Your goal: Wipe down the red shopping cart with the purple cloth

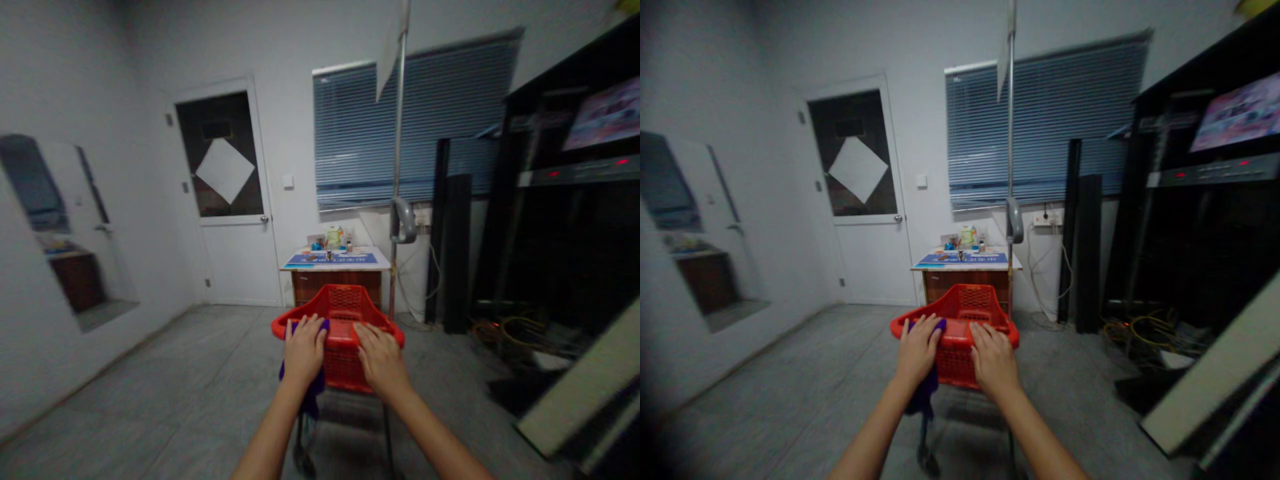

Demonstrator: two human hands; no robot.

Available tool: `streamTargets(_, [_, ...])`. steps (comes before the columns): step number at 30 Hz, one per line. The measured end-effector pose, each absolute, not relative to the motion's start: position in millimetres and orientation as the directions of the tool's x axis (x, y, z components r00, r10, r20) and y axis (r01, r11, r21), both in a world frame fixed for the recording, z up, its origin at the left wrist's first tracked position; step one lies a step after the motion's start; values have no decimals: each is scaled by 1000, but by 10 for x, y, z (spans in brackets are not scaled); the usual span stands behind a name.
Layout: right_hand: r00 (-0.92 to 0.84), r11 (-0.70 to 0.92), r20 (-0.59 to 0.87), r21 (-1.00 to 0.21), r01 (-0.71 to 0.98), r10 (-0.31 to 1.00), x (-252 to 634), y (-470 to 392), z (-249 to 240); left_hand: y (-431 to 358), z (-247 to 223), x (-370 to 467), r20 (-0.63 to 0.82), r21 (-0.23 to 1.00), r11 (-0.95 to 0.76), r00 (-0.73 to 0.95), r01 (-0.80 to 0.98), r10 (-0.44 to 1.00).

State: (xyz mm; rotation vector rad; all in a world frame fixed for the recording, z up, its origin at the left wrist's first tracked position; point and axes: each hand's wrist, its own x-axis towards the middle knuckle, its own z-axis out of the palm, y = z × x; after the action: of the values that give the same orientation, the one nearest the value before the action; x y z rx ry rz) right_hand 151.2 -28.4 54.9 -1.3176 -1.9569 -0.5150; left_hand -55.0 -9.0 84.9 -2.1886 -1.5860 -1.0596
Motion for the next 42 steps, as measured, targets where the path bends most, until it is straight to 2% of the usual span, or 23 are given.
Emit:
streamTargets(6, [-221,397,743,-65,916,631,1485,-287,552,-197,932,-204,662,203,-429,200,880,723])
streamTargets(10, [-243,388,742,-25,921,625,1549,-275,537,-229,957,-148,656,201,-487,253,850,711])
streamTargets(14, [-270,388,747,18,922,607,1585,-262,531,-185,927,-375,659,234,-428,181,873,730])
streamTargets(19, [-240,406,760,-34,913,604,1518,-276,543,-167,923,-409,666,250,-363,113,898,738])
streamTargets(27, [-254,397,756,-9,918,604,1526,-285,542,-221,964,-139,644,205,-481,253,852,722])
streamTargets(36, [-247,398,760,-16,917,601,1510,-278,547,-153,904,-396,658,238,-388,146,890,739])
streamTargets(42, [-236,415,756,-53,908,611,1519,-287,542,-238,935,-109,652,208,-492,255,845,714])
